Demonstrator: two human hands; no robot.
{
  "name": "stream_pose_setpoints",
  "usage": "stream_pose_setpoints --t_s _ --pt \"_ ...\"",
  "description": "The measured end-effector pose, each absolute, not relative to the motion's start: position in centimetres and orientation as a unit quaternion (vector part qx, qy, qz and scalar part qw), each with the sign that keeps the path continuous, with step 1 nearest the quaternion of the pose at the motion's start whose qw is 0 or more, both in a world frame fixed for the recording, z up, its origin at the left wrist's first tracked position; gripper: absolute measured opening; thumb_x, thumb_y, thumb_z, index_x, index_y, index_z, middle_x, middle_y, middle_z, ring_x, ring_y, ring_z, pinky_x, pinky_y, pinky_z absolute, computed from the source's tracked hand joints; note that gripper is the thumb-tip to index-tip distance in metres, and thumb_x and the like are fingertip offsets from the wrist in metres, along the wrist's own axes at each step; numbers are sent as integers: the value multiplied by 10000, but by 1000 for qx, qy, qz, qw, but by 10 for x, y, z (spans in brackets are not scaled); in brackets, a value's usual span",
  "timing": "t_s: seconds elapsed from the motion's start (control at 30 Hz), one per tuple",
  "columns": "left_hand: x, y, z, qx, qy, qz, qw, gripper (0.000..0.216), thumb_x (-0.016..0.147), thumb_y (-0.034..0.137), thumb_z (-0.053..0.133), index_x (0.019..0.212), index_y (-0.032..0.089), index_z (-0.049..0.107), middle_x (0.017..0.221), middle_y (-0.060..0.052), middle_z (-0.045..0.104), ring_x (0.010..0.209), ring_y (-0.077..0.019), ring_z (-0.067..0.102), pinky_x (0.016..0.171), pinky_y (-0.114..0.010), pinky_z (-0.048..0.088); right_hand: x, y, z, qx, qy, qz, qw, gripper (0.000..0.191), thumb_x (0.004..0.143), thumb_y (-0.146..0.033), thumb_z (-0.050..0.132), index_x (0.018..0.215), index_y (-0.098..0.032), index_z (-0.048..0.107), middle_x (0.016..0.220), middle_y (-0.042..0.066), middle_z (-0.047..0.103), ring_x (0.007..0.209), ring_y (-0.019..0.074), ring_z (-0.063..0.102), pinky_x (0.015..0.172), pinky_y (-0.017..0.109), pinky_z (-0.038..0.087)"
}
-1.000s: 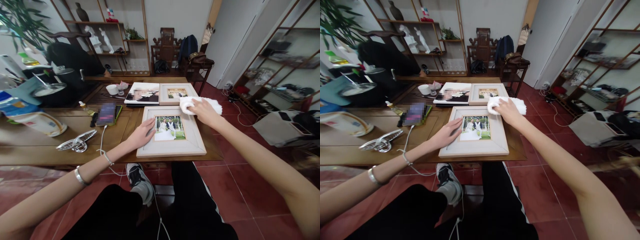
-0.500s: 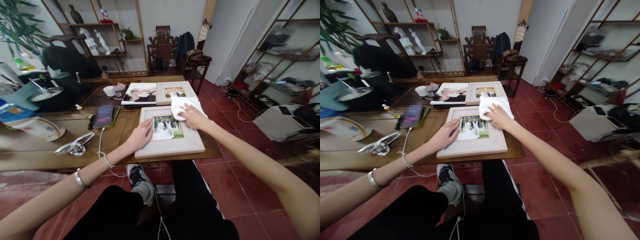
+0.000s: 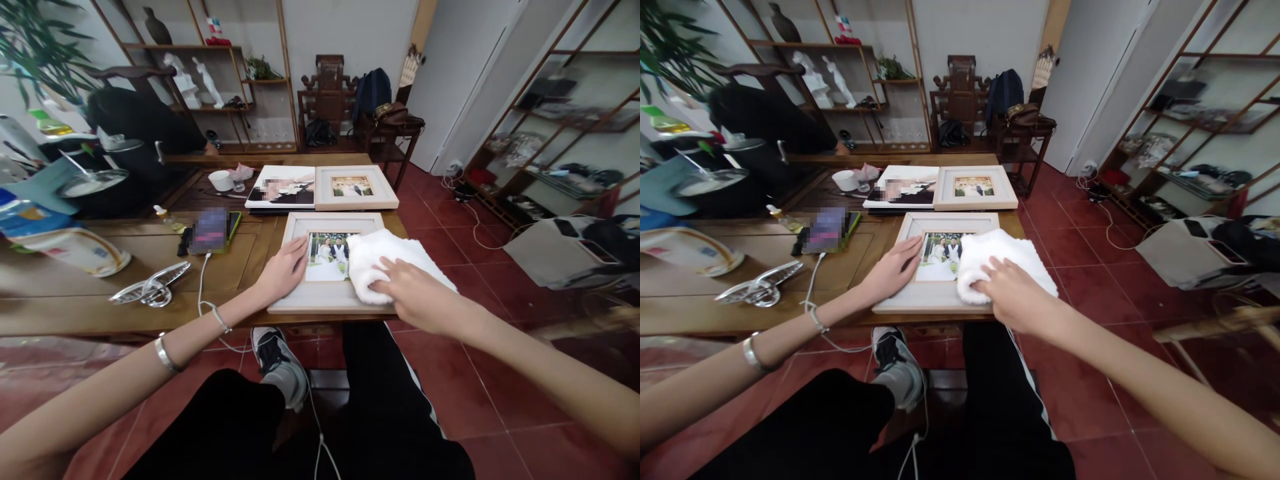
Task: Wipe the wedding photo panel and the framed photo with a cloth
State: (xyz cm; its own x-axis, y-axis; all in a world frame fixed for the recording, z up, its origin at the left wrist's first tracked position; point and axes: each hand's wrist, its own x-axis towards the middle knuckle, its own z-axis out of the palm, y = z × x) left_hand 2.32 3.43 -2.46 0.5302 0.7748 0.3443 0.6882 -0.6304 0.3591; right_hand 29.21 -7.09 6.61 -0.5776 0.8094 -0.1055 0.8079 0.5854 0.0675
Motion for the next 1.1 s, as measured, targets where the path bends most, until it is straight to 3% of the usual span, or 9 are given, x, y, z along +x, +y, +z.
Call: stream_pose_setpoints --t_s 0.13,0.3,0.4,0.57,0.67,0.9,1.1 --pt "22 35 -26 871 417 242 93 478 963 299 353 1377 102 488 1464 -151 465 1387 -247 392 1145 -452 352 283 -83 63 485 872 0 57 570 702 -18 449 1195 -219 654 1273 147 603 1255 334 484 990 461 417" --pt "20 36 -29 874 415 235 95 488 967 299 356 1389 82 471 1474 -163 448 1404 -255 361 1137 -462 359 286 -30 50 554 831 38 -18 574 744 -26 424 1277 -151 598 1376 196 512 1284 375 443 971 506 417" --pt "20 36 -29 873 415 236 96 481 967 298 357 1396 111 468 1481 -146 443 1402 -256 364 1127 -479 369 289 15 42 568 819 74 -41 588 768 -32 423 1334 -138 544 1439 202 449 1338 397 362 1020 563 349" --pt "21 34 -27 869 426 231 99 490 971 299 349 1394 83 466 1478 -164 442 1404 -253 361 1137 -468 354 286 49 31 540 835 103 0 567 787 -26 425 1324 -144 563 1423 176 476 1382 387 293 1089 559 230" --pt "21 34 -27 872 421 229 98 500 971 297 348 1392 52 461 1478 -181 435 1406 -252 356 1137 -456 357 284 33 32 528 842 104 28 560 780 -28 436 1308 -145 582 1392 187 505 1368 385 322 1079 539 244" --pt "22 36 -31 868 422 242 104 471 976 286 341 1399 124 468 1480 -142 446 1402 -249 365 1135 -472 358 278 -53 62 472 873 57 113 506 730 -37 463 1175 -162 669 1237 205 611 1239 376 479 998 520 344" --pt "22 36 -32 868 420 242 107 479 991 284 299 1404 104 461 1485 -147 437 1403 -241 362 1141 -466 354 272 -102 71 460 880 -2 117 550 690 -21 475 1181 -189 660 1345 176 570 1270 340 495 1015 464 408"
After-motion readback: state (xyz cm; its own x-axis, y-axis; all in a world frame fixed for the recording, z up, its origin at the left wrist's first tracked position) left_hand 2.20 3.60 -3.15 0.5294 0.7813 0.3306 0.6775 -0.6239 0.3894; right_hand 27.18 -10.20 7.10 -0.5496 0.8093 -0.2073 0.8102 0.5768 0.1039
